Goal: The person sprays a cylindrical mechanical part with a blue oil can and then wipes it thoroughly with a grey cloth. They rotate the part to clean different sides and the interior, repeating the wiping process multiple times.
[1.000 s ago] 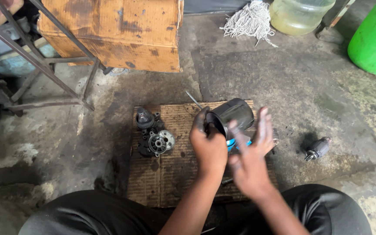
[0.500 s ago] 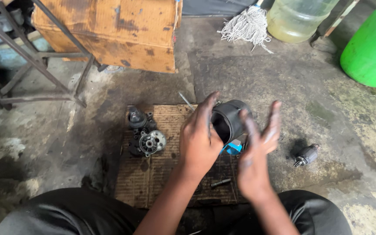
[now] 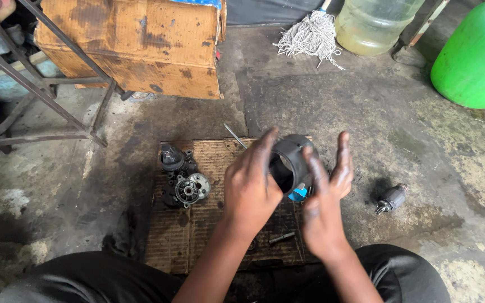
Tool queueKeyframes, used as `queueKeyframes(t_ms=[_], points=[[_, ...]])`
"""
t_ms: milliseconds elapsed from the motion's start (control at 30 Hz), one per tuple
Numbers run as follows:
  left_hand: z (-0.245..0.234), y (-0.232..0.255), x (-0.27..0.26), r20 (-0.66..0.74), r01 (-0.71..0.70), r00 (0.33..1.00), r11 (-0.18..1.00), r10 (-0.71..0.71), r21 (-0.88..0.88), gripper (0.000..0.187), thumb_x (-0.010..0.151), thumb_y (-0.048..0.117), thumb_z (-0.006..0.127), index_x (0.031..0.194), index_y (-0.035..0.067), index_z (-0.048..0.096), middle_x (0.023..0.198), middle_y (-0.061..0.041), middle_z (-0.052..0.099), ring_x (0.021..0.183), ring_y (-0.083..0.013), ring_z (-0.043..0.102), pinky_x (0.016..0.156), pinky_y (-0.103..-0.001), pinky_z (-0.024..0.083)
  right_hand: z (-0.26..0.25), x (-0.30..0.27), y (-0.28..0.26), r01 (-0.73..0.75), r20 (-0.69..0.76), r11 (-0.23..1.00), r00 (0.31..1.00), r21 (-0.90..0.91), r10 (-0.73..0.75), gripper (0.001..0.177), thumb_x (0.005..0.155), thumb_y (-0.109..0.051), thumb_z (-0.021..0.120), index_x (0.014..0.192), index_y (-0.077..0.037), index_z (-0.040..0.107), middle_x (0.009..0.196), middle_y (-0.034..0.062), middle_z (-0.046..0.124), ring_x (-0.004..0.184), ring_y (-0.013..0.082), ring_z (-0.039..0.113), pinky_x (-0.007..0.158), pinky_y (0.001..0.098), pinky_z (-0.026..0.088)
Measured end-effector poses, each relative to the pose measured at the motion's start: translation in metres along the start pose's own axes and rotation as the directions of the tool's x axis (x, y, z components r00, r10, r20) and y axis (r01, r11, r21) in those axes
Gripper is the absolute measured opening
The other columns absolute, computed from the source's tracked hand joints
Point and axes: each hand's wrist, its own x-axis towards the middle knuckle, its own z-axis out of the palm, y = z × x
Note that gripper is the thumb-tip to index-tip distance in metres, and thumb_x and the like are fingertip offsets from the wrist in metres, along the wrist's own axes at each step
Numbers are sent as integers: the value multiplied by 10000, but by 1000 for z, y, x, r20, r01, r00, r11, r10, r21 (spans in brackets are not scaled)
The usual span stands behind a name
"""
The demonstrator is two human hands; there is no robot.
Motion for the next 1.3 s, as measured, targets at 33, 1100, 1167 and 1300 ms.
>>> queueKeyframes(t_ms=[33,1100,1167,1300], points=[[2,-1,0,25,-36,999,999,35,36,622,798,-134,604,1405,-16,542,1316,-229,674,1175,-376,707,1038,-427,562,-2,4,2,-37,-1,999,999,29,37,838,1059,-711,107,1540,-130,472,1740,271,57,1642,443,54,1308,594,40],[33,31,4,135,613,790,773,-598,-162,314,885,178,760,1148,23,688,826,-130,754,745,-249,743,699,-363,578,-22,11,11,-384,333,-72,673,920,660,1010,884,-749,409,1613,-74,228,1425,158,543,1262,313,593,1040,528,502],[36,23,4,192,616,786,770,-588,-167,271,940,262,688,1050,17,724,817,-119,756,730,-225,736,700,-357,563,-19,11,13,-403,329,-46,671,914,665,1037,859,-761,402,1611,-72,211,1451,177,535,1270,331,587,1028,538,496],[36,6,6,481,864,451,502,-751,-27,551,1000,526,453,933,68,752,721,-114,732,630,-221,714,644,-364,564,-16,13,17,-430,339,-51,627,901,702,1068,850,-785,376,1621,-75,169,1517,199,495,1348,350,544,1089,530,438]])
